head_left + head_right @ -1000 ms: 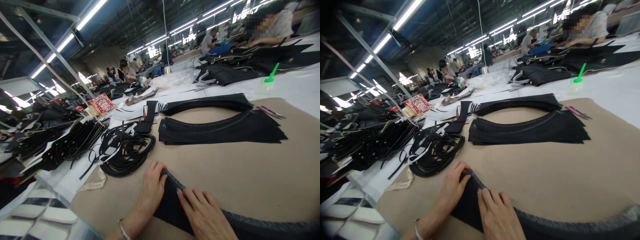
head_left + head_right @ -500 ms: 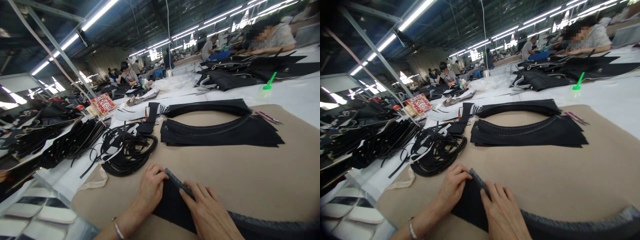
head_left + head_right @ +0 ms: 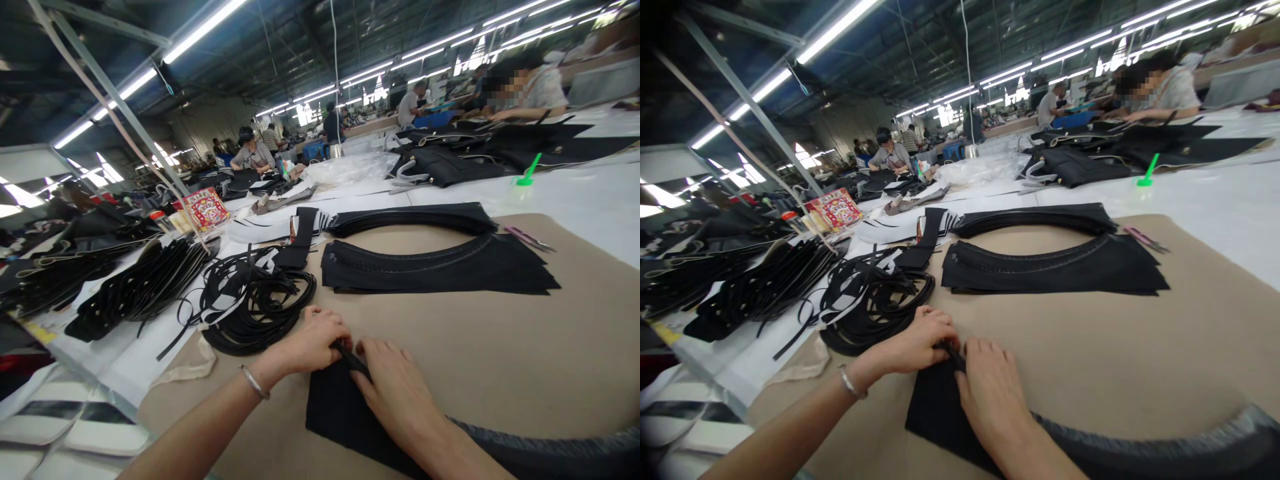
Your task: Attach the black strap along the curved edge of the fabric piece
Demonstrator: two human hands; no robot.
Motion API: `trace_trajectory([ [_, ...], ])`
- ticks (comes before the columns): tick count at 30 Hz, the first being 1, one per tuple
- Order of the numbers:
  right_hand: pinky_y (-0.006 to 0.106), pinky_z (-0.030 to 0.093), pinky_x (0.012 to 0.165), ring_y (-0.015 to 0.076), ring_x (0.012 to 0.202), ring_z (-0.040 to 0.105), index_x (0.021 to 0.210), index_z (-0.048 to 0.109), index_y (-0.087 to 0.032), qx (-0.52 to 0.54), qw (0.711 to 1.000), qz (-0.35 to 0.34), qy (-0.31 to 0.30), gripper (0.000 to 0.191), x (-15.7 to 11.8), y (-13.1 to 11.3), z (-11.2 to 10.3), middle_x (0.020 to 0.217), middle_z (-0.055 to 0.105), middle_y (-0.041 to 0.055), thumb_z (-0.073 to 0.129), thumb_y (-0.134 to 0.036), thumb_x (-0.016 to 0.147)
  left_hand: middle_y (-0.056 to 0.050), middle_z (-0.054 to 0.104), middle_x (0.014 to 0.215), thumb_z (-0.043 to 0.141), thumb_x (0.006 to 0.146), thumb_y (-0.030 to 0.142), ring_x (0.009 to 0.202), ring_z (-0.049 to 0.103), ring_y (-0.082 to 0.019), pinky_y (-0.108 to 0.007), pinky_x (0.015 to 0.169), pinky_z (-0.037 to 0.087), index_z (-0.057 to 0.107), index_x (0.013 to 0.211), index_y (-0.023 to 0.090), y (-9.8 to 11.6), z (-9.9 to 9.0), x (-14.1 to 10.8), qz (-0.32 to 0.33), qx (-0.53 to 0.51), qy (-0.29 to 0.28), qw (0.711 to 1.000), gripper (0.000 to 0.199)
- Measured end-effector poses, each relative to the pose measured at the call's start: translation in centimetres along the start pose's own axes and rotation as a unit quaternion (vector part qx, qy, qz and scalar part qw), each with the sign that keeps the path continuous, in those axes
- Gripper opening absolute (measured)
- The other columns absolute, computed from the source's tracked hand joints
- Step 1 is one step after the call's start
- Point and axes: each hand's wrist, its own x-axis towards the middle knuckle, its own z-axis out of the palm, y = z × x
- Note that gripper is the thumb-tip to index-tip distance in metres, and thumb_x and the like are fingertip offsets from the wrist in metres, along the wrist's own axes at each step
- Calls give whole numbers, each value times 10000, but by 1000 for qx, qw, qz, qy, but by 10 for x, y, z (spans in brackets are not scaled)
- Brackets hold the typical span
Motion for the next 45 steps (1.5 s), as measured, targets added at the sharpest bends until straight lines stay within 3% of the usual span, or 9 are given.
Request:
trace_trajectory([
  [8, 361, 411, 777, 245, 895, 566, 884, 617, -192, 30, 999, -12, 16, 73, 0, 3, 10, 916, 601, 51, 616, -129, 846, 25, 666, 879, 647, 761, 119, 992, 560, -183, -376, 1002, 220, 703, 824, 259, -10, 4, -1, 28, -20, 5, 999, 164],
  [18, 378, 462, 839, 219, 910, 567, 1005, 601, -170, 104, 993, -48, 4, 259, -10, 9, 21, 961, 572, 63, 430, -6, 900, 29, 703, 912, 644, 840, 139, 1051, 559, -165, -444, 1111, 81, 733, 921, 340, -14, 10, -13, 75, 4, 62, 995, 234],
  [22, 374, 471, 831, 214, 899, 555, 1018, 618, -166, 124, 989, -75, 30, 329, -14, 13, 29, 954, 564, 70, 376, 20, 894, 24, 707, 932, 627, 860, 130, 1097, 547, -176, -486, 1132, 23, 727, 960, 346, -16, 12, -16, 100, 38, 77, 991, 258],
  [30, 372, 469, 829, 225, 893, 525, 1017, 629, -148, 86, 987, -130, 48, 402, -15, 20, 46, 961, 554, 93, 357, 65, 810, 43, 682, 971, 573, 890, 114, 1176, 495, -175, -545, 1119, -87, 685, 1033, 330, -22, 19, -25, 150, 113, 107, 976, 282],
  [37, 409, 449, 880, 246, 943, 505, 1153, 609, -119, 65, 990, -120, 25, 504, -17, 15, 43, 1027, 547, 122, 323, 88, 793, -9, 619, 1075, 486, 881, 40, 1156, 484, -179, -537, 1128, 13, 659, 1107, 354, -19, 25, -36, 128, 144, 150, 970, 423],
  [40, 397, 445, 885, 244, 946, 506, 1183, 610, -129, 57, 992, -113, 15, 518, -16, 14, 43, 1043, 547, 122, 324, 80, 805, -8, 631, 1010, 455, 906, 53, 1077, 514, -170, -530, 1123, 30, 653, 1117, 329, -16, 34, -45, 93, 114, 183, 972, 400],
  [45, 406, 428, 911, 255, 990, 488, 1319, 535, -90, 47, 992, -117, -16, 552, -13, 13, 39, 1089, 538, 143, 318, 53, 831, -16, 664, 1001, 407, 921, 48, 1074, 530, -172, -521, 1119, 11, 595, 1203, 269, -13, 49, -58, 42, 71, 179, 980, 404],
])
